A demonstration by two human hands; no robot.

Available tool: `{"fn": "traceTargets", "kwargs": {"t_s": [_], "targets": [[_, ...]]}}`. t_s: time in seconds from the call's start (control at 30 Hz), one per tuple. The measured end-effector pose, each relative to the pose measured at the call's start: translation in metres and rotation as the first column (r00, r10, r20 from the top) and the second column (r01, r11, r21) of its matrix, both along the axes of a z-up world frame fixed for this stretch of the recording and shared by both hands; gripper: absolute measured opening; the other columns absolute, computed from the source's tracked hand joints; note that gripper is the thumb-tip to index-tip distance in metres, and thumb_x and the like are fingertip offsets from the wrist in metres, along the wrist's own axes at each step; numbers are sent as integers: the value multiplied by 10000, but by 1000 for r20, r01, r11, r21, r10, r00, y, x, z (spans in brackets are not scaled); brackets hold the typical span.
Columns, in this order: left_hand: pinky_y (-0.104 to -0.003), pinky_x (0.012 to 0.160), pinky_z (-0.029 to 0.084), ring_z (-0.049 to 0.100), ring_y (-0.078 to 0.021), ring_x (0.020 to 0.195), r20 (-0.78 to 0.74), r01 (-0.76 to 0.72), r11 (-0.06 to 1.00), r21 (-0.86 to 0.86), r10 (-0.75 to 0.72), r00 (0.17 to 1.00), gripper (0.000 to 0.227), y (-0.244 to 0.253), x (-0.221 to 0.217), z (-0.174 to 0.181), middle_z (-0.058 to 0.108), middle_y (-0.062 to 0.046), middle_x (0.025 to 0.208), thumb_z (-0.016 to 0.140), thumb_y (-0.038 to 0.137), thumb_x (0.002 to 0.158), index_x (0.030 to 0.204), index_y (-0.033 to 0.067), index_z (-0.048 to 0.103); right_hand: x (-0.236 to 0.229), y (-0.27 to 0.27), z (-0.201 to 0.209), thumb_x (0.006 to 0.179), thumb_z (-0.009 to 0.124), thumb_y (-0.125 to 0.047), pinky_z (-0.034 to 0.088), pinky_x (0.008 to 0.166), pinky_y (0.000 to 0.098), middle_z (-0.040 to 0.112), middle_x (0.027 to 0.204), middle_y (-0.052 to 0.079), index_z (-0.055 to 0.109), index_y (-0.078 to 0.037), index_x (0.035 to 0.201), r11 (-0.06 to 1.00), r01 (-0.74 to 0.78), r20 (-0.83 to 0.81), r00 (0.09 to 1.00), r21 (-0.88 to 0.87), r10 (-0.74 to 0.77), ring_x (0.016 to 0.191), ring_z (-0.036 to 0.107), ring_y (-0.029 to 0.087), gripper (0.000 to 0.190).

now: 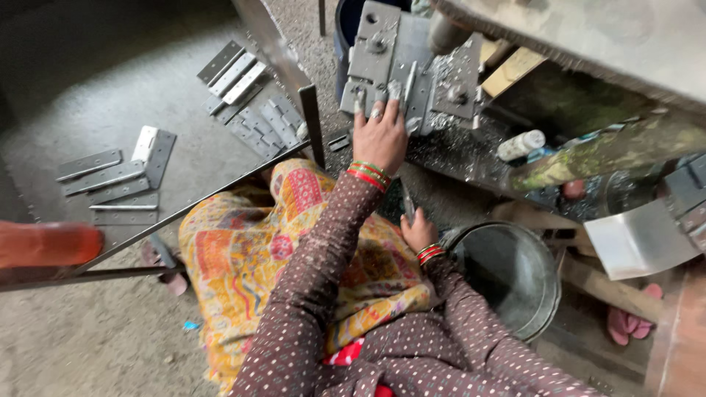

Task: The person sits on the floor and operates a drill press to drill holes into metal hinge plates. They pick up each plate, position it under the drill, activate the machine, and then place the finished piece on a nearby metal table.

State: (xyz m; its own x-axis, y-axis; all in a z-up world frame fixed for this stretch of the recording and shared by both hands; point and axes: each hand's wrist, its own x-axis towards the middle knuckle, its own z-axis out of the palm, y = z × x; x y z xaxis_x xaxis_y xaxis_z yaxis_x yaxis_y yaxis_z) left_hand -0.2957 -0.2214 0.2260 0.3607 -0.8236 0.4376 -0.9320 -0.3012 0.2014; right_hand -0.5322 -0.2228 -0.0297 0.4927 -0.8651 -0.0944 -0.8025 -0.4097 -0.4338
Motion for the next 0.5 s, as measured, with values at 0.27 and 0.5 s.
{"fn": "traceTargets", "kwargs": {"t_s": [0.27, 0.5], "targets": [[-569, 1062, 379, 566, -282, 1226, 60, -25, 1000, 19, 23, 998, 291, -15, 8, -7, 597, -118, 1297, 555, 172, 874, 1089, 35, 696, -22, -26, 79, 914, 658, -489, 558, 704, 559, 707, 871, 270, 583, -30, 1050, 965, -64, -74, 994, 253, 85, 812, 709, 479, 485], [-601, 1140, 343, 570, -274, 1248, 25, -68, 993, 101, 66, 998, 278, -47, 13, -17, 602, -102, 1268, 526, 168, 959, 1134, 41, 701, -4, -6, 43, 902, 653, -477, 550, 699, 574, 707, 849, 281, 562, -62, 1220, 984, 75, -37, 997, 159, -70, 819, 690, 496, 530]]}}
